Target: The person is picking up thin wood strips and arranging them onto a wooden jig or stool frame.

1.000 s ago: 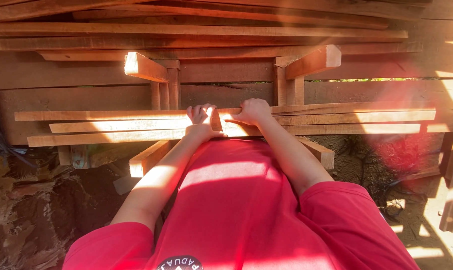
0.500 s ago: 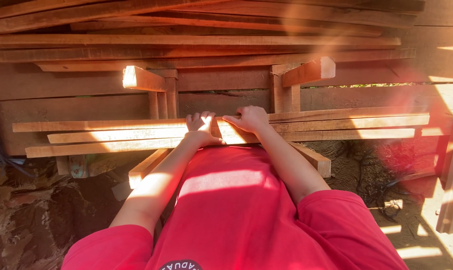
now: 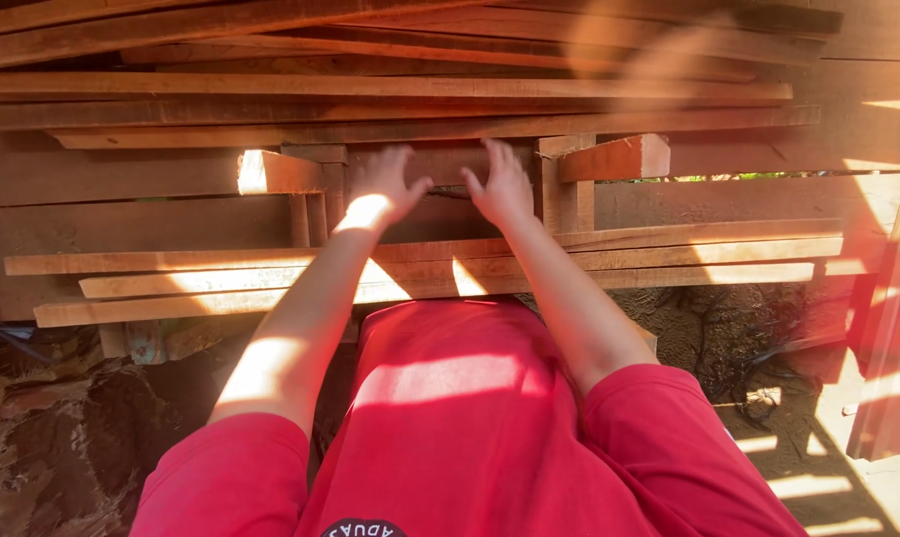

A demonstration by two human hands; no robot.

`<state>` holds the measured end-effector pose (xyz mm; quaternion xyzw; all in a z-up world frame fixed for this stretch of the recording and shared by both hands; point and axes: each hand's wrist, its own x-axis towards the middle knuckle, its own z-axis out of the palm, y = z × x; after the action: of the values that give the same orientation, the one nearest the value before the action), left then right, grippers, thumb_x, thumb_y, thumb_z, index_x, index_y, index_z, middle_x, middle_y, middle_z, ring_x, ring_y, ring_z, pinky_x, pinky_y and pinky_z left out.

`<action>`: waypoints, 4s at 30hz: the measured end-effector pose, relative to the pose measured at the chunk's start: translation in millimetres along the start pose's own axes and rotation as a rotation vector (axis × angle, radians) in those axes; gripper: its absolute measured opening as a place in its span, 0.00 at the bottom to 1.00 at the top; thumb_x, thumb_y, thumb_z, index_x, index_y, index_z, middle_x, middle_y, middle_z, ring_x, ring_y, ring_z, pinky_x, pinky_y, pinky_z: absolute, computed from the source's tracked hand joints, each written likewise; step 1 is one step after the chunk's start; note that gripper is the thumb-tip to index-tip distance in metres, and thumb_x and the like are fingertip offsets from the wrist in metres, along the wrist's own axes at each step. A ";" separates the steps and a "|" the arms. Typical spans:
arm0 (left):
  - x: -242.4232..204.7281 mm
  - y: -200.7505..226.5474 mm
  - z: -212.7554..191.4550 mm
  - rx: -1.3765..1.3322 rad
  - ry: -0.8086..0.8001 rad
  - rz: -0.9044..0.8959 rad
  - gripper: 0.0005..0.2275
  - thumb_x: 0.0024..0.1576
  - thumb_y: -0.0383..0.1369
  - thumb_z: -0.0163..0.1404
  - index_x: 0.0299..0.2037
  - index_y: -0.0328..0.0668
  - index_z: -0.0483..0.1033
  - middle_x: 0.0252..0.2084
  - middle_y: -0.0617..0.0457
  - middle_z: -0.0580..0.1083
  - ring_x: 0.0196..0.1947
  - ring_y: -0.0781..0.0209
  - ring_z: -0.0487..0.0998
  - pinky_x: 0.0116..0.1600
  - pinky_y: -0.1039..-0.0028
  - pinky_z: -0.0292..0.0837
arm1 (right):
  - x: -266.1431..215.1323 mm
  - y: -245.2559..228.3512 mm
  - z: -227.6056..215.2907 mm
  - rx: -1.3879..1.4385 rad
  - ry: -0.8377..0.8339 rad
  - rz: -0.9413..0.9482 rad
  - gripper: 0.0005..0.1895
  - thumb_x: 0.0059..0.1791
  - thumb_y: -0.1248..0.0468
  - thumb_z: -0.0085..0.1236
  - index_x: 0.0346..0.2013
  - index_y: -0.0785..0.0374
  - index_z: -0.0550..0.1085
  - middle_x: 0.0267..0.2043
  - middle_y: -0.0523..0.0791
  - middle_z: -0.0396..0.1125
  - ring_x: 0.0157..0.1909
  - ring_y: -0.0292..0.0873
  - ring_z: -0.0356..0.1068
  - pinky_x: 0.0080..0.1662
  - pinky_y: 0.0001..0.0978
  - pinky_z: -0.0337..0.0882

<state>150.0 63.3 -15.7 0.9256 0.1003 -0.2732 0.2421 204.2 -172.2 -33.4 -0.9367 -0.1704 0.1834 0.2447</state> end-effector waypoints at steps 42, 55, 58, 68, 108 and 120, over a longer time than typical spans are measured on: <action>-176.5 45.4 -244.3 -0.062 0.248 0.688 0.14 0.57 0.34 0.62 0.47 0.32 0.78 0.42 0.46 0.76 0.36 0.52 0.73 0.42 0.66 0.68 | -92.3 -113.2 -338.6 -0.230 -0.241 -0.355 0.24 0.49 0.59 0.65 0.55 0.71 0.73 0.44 0.56 0.75 0.33 0.50 0.76 0.35 0.33 0.79; -140.9 38.6 -138.3 0.004 -0.060 0.335 0.17 0.60 0.40 0.60 0.56 0.43 0.77 0.49 0.46 0.76 0.52 0.48 0.78 0.55 0.67 0.76 | -57.9 -65.6 -179.9 -0.338 -0.413 -0.377 0.27 0.52 0.39 0.55 0.54 0.55 0.74 0.43 0.47 0.73 0.41 0.57 0.77 0.42 0.52 0.76; -98.8 21.6 -107.2 0.238 -0.021 0.403 0.19 0.58 0.45 0.60 0.54 0.45 0.76 0.47 0.50 0.75 0.51 0.48 0.77 0.55 0.62 0.75 | -31.1 -44.9 -140.5 -0.521 -0.363 -0.431 0.22 0.52 0.44 0.58 0.54 0.51 0.73 0.44 0.45 0.72 0.40 0.55 0.77 0.42 0.51 0.76; -20.1 -16.7 -3.8 0.374 -0.195 0.219 0.17 0.60 0.42 0.55 0.57 0.48 0.74 0.50 0.50 0.77 0.55 0.46 0.78 0.58 0.58 0.76 | -1.4 -3.1 -36.7 -0.591 -0.484 -0.225 0.22 0.50 0.43 0.58 0.53 0.50 0.75 0.54 0.45 0.71 0.50 0.56 0.76 0.48 0.50 0.78; -110.8 3.0 116.8 0.474 -0.108 0.086 0.65 0.42 0.68 0.60 0.78 0.46 0.24 0.79 0.49 0.19 0.76 0.41 0.12 0.73 0.48 0.02 | -58.7 -17.0 1.3 -0.196 -0.467 -0.044 0.34 0.56 0.34 0.36 0.64 0.51 0.71 0.61 0.48 0.70 0.63 0.52 0.66 0.62 0.53 0.56; -110.1 -17.4 140.3 0.432 0.024 0.196 0.62 0.42 0.73 0.51 0.78 0.51 0.26 0.80 0.46 0.21 0.77 0.37 0.14 0.75 0.45 0.07 | -38.5 -12.4 -2.1 -0.148 -0.172 -0.304 0.18 0.51 0.47 0.60 0.44 0.52 0.66 0.43 0.40 0.63 0.50 0.50 0.71 0.49 0.50 0.68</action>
<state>-11.2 1.8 -64.4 0.9644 -0.0482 -0.2523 0.0626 168.6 -178.6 -15.2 -0.8965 -0.3433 0.2109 0.1845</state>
